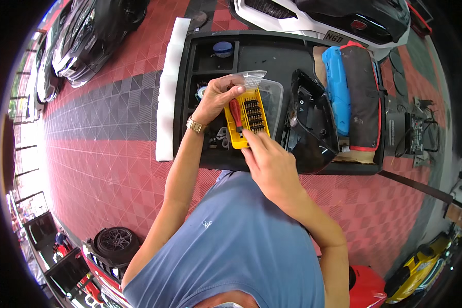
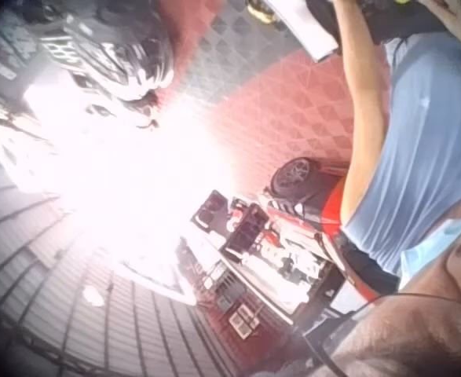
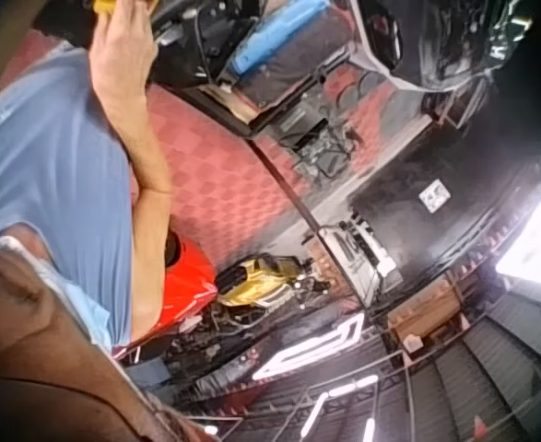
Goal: The person is disassembling or repairing a car's side mirror housing using a manual screwdriver.
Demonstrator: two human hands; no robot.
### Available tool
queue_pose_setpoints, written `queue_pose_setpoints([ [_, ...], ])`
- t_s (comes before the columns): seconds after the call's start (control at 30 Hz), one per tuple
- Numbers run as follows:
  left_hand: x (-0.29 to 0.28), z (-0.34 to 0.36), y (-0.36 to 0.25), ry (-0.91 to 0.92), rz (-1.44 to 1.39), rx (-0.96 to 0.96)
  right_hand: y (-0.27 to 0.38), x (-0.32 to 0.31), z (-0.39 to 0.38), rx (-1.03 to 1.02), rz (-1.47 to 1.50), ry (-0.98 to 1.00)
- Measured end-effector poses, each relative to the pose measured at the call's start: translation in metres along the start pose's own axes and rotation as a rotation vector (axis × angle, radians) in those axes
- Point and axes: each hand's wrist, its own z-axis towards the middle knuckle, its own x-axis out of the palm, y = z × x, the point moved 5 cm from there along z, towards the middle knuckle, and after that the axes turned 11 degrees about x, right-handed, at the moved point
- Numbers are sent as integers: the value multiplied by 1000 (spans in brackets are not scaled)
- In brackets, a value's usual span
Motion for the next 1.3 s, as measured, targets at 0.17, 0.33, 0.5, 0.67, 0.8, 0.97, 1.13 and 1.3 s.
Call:
queue_pose_setpoints([
  [0.17, -4, -6, -7, -42, 9, 45, 14, 32, 54, -23, -361, -149],
  [0.33, -8, -17, -7, -74, 54, 38, 13, 46, 68, 55, -489, -171],
  [0.5, -10, -19, -6, -97, 71, 82, 5, 47, 76, 119, -428, -134],
  [0.67, -1, -13, -4, -87, 25, 85, -9, 52, 87, 191, -333, -96],
  [0.8, -2, -16, -6, -75, 99, 133, -1, 37, 88, 232, -214, -141],
  [0.97, -3, -22, -4, -90, 83, 70, 13, 9, 61, 199, 53, -143],
  [1.13, -5, -21, -21, -65, 179, 110, 1, -32, 23, 277, 569, 52],
  [1.3, -19, -53, -55, -434, 449, 288, -32, -57, -25, 454, 965, 78],
])
